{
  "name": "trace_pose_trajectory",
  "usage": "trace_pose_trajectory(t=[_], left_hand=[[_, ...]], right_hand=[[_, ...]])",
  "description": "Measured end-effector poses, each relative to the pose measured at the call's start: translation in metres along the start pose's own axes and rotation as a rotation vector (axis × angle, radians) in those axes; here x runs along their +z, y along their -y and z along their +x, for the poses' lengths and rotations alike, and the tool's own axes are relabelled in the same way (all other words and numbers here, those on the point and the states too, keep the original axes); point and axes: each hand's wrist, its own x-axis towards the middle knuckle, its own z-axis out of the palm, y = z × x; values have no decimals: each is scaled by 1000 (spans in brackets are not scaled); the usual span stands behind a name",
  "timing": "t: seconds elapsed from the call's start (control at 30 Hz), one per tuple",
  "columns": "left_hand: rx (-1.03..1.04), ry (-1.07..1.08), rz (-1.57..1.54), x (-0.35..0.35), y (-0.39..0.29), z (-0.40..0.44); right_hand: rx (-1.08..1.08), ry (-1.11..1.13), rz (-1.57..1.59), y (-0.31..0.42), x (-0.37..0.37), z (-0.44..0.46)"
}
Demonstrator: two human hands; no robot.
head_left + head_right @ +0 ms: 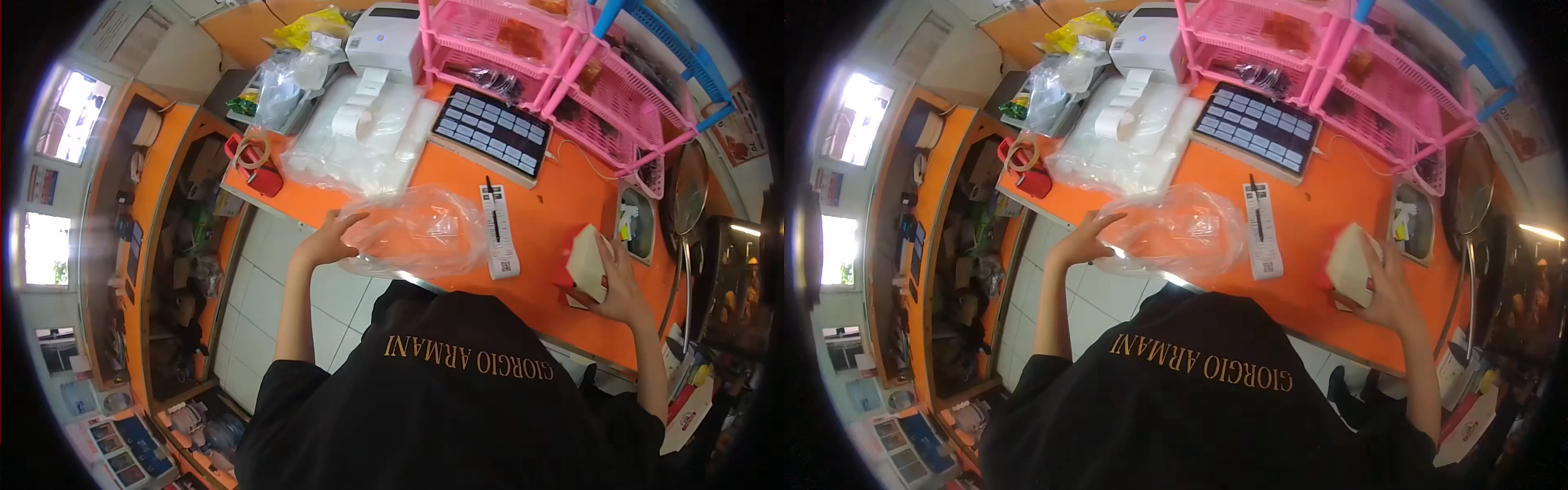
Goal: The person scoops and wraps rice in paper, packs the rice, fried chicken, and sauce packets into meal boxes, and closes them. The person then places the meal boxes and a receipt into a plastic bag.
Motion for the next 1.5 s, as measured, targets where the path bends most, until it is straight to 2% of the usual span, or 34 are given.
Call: trace_pose_trajectory(t=[0.1, 0.17, 0.2, 0.27, 0.3, 0.37, 0.4, 0.47, 0.5, 0.53, 0.57, 0.7, 0.77, 0.8, 0.83, 0.97, 1.03, 1.1, 1.17, 1.2, 1.27, 1.37, 1.5], left_hand=[[-88, 127, -169, -6, -15, -1], [-144, 177, -268, -13, -28, -4], [-9, 140, -319, -19, -36, -8], [77, 122, -395, -10, -8, -14], [70, 113, -396, -14, -3, -20], [73, -103, -91, -27, 5, -34], [-23, -130, -180, -39, 5, -45], [-24, -111, -172, -43, -9, -54], [-10, -77, -164, -38, -16, -54], [71, -181, -43, -28, -19, -51], [66, -177, -50, -25, -26, -48], [39, -133, -206, -23, -46, -38], [26, -118, -207, -26, -53, -35], [25, -110, -209, -28, -56, -33], [19, -124, -183, -31, -56, -34], [34, -150, -71, -36, -49, -33], [60, -164, -66, -32, -49, -32], [71, -194, -49, -30, -49, -30], [32, -189, -112, -27, -48, -30], [32, -187, -108, -27, -49, -30], [7, -169, -142, -25, -53, -29], [-22, -165, -154, -23, -58, -34], [14, -199, -95, -19, -64, -41]], right_hand=[[-400, -86, 184, 85, 24, 63], [-647, -278, 415, 136, 71, 106], [-681, -258, 423, 155, 101, 127], [-725, -230, 434, 173, 149, 157], [-725, -224, 321, 180, 162, 168], [-738, -224, 212, 181, 174, 182], [-650, -110, 89, 172, 172, 185], [-511, 37, -176, 166, 162, 184], [-515, 46, -171, 172, 152, 181], [-534, 35, -218, 178, 140, 178], [-552, 25, -267, 181, 135, 178], [-589, 30, -298, 180, 186, 189], [-565, -8, -277, 168, 212, 199], [-541, -56, -151, 165, 212, 197], [-526, -52, -150, 162, 197, 190], [-597, 42, 287, 97, 117, 133], [-295, 48, 173, 42, 91, 80], [-66, 112, -103, -6, 76, 29], [241, 392, -344, -20, 54, -6], [242, 392, -340, -42, 58, -23], [135, 255, -581, -90, 78, -50], [148, 194, -504, -114, 92, -42], [168, 212, -361, -103, 88, -25]])
